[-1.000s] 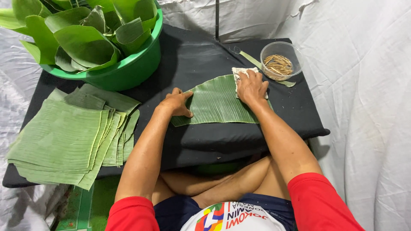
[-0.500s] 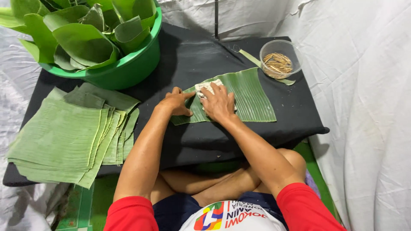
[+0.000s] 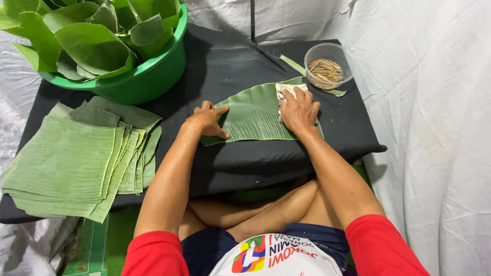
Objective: Folding banana leaves into cones and securing them with small wooden sticks
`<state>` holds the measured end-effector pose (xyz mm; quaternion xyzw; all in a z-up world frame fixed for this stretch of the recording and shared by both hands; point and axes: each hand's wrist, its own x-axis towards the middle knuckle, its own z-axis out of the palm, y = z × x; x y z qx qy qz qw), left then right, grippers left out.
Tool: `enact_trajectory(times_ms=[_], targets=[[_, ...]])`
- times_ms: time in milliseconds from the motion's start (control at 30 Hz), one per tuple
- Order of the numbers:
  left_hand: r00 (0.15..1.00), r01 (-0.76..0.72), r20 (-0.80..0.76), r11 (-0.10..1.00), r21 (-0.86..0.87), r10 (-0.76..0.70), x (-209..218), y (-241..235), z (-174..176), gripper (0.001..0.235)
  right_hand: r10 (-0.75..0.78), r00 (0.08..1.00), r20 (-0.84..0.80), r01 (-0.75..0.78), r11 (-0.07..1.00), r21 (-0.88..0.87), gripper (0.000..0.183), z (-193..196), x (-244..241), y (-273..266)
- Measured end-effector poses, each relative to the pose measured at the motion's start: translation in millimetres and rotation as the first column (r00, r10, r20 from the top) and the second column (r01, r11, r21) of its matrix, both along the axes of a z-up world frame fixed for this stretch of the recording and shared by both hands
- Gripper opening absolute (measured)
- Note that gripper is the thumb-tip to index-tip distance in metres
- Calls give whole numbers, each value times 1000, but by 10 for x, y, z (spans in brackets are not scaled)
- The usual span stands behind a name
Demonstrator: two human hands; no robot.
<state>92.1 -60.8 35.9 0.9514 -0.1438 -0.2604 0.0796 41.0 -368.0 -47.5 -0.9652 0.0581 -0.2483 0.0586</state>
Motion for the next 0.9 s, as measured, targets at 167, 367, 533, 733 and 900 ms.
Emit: enact_trajectory(times_ms=[167, 367, 533, 733, 900], targets=[[999, 27, 19, 999, 19, -27, 104, -1, -154, 108, 17, 1000, -18, -14, 992, 127, 31, -43, 21, 279], [1000, 17, 6, 999, 45, -17, 143, -9, -229, 107, 235, 966, -106, -206, 952, 228, 41, 136, -266, 1222], [1000, 11, 2, 998, 64, -11, 32, -8, -59, 105, 304, 936, -174, -271, 943, 190, 41, 143, -363, 1305], [1000, 19, -11, 998, 54, -18, 1, -17, 30, 102, 246, 966, -82, -240, 968, 79, 35, 275, -536, 865], [1000, 16, 1, 999, 50, -16, -29, -17, 44, 101, 159, 987, -13, -159, 987, 16, 35, 143, -585, 554]])
